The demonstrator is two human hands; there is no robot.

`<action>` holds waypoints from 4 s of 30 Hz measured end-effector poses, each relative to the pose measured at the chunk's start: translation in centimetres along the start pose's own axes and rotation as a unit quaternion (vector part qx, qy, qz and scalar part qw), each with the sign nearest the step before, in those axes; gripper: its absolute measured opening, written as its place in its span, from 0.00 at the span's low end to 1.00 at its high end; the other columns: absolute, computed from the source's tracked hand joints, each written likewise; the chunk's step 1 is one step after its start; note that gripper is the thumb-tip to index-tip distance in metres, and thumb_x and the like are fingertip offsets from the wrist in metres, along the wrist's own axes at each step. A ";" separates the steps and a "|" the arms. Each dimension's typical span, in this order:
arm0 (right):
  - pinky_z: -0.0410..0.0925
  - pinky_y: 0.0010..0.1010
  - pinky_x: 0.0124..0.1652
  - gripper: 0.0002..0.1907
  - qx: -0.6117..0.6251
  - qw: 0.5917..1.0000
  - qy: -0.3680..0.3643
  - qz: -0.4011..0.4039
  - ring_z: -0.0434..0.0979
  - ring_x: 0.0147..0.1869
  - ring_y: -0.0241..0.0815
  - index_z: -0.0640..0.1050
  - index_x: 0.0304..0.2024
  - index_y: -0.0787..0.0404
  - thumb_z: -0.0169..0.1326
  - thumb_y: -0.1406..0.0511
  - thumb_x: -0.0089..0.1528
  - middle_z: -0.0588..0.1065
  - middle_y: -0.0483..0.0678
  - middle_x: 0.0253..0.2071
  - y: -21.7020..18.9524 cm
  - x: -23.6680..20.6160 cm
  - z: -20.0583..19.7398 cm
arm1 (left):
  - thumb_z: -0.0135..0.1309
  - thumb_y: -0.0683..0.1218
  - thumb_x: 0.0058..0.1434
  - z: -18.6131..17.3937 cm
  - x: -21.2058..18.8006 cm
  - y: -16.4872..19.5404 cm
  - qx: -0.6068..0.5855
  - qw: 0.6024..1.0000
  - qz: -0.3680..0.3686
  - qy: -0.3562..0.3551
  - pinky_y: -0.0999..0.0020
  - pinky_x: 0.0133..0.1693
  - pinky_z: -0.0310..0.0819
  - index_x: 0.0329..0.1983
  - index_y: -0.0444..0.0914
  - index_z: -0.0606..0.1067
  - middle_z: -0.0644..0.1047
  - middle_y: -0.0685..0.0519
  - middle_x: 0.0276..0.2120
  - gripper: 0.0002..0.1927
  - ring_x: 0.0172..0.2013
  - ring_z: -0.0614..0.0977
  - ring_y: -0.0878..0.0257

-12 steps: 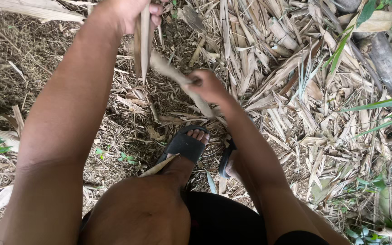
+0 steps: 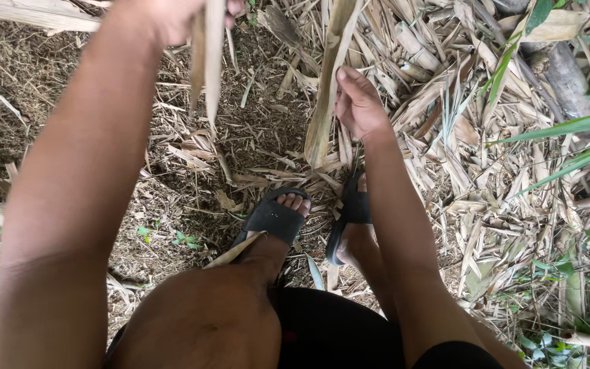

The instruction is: The person gathers dry fallen palm leaves from the ground, pulling individual leaves and adding them to a bundle held in one hand. They then carry the bundle to a woven sack, place the leaves inside, and continue picking up more dry leaves from the ground.

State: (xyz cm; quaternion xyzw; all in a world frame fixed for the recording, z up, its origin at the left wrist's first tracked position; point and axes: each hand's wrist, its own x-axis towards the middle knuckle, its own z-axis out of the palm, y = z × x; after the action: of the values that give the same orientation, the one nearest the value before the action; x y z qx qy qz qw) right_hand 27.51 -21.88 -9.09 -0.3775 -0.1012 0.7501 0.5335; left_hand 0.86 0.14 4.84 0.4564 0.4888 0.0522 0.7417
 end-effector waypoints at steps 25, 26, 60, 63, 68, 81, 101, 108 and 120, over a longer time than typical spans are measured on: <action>0.81 0.27 0.43 0.21 -0.408 0.867 0.128 -0.258 0.84 0.46 0.37 0.74 0.66 0.61 0.54 0.62 0.72 0.79 0.53 0.52 6.8 3.2 11.0 | 0.12 0.85 0.53 6.4 4.8 -9.2 -0.056 0.998 0.008 0.013 0.41 0.60 0.62 0.65 0.38 0.66 0.72 0.44 0.54 0.60 0.58 0.70 0.48; 0.80 0.26 0.42 0.20 -0.394 0.875 0.132 -0.250 0.83 0.45 0.36 0.74 0.65 0.62 0.55 0.61 0.72 0.79 0.53 0.52 6.8 3.2 11.1 | 0.10 0.84 0.54 6.4 4.8 -9.3 -0.055 0.998 0.009 0.003 0.40 0.61 0.62 0.65 0.35 0.67 0.72 0.42 0.54 0.61 0.58 0.70 0.46; 0.74 0.40 0.57 0.10 -0.488 0.853 0.184 0.001 0.80 0.54 0.42 0.81 0.39 0.52 0.60 0.55 0.63 0.78 0.46 0.51 2.6 5.3 5.1 | 0.56 0.53 0.68 4.0 1.0 -6.5 -0.180 0.980 -0.059 0.052 0.59 0.52 0.84 0.48 0.36 0.69 0.75 0.50 0.37 0.18 0.40 0.83 0.59; 0.66 0.51 0.58 0.15 -0.623 0.724 0.295 -0.046 0.73 0.58 0.50 0.82 0.44 0.51 0.65 0.62 0.53 0.74 0.51 0.55 1.9 5.8 4.4 | 0.60 0.52 0.64 3.2 0.7 -7.0 -0.156 0.980 -0.059 0.112 0.62 0.44 0.85 0.47 0.41 0.70 0.72 0.55 0.34 0.15 0.34 0.78 0.64; 0.61 0.61 0.58 0.19 -0.684 0.645 0.335 -0.064 0.72 0.58 0.53 0.82 0.47 0.51 0.66 0.66 0.52 0.75 0.50 0.54 1.9 6.4 3.7 | 0.64 0.51 0.61 2.7 0.2 -7.6 -0.115 0.981 -0.057 0.143 0.67 0.39 0.82 0.42 0.42 0.74 0.74 0.57 0.35 0.13 0.32 0.76 0.68; 0.71 0.21 0.27 0.11 -0.189 0.920 0.256 -0.227 0.82 0.35 0.37 0.78 0.48 0.66 0.60 0.75 0.62 0.82 0.54 0.39 2.9 3.1 5.9 | 0.64 0.58 0.61 6.4 4.2 -8.6 -0.018 0.997 0.006 0.073 0.67 0.39 0.79 0.47 0.42 0.78 0.78 0.59 0.36 0.19 0.33 0.75 0.68; 0.67 0.44 0.55 0.32 -0.530 0.603 0.590 0.090 0.71 0.59 0.49 0.67 0.54 0.57 0.66 0.50 0.57 0.69 0.51 0.55 -0.8 -4.1 -7.1 | 0.58 0.48 0.70 10.3 5.9 -9.6 -0.014 0.999 -0.014 0.032 0.67 0.41 0.85 0.42 0.35 0.74 0.75 0.56 0.29 0.11 0.30 0.82 0.66; 0.81 0.33 0.40 0.19 -0.442 0.658 0.595 0.131 0.87 0.38 0.41 0.76 0.50 0.58 0.59 0.59 0.58 0.82 0.49 0.38 -1.6 -4.1 -8.3 | 0.55 0.49 0.69 9.4 5.4 -8.6 -0.024 0.996 -0.066 0.054 0.66 0.36 0.84 0.41 0.38 0.73 0.72 0.57 0.28 0.10 0.27 0.77 0.67; 0.75 0.34 0.50 0.08 0.186 0.866 0.289 -0.363 0.79 0.45 0.44 0.82 0.42 0.67 0.53 0.73 0.62 0.79 0.53 0.39 4.1 -2.9 -3.1 | 0.56 0.52 0.66 9.5 6.2 -8.7 -0.052 0.995 -0.076 0.035 0.60 0.46 0.85 0.42 0.40 0.74 0.76 0.57 0.33 0.12 0.37 0.82 0.64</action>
State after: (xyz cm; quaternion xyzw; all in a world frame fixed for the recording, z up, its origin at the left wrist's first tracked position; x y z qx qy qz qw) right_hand 27.05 -26.86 -12.15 -0.4081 0.0692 0.3654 0.8337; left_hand 8.22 -7.60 -4.72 0.3765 0.5444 0.0365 0.7487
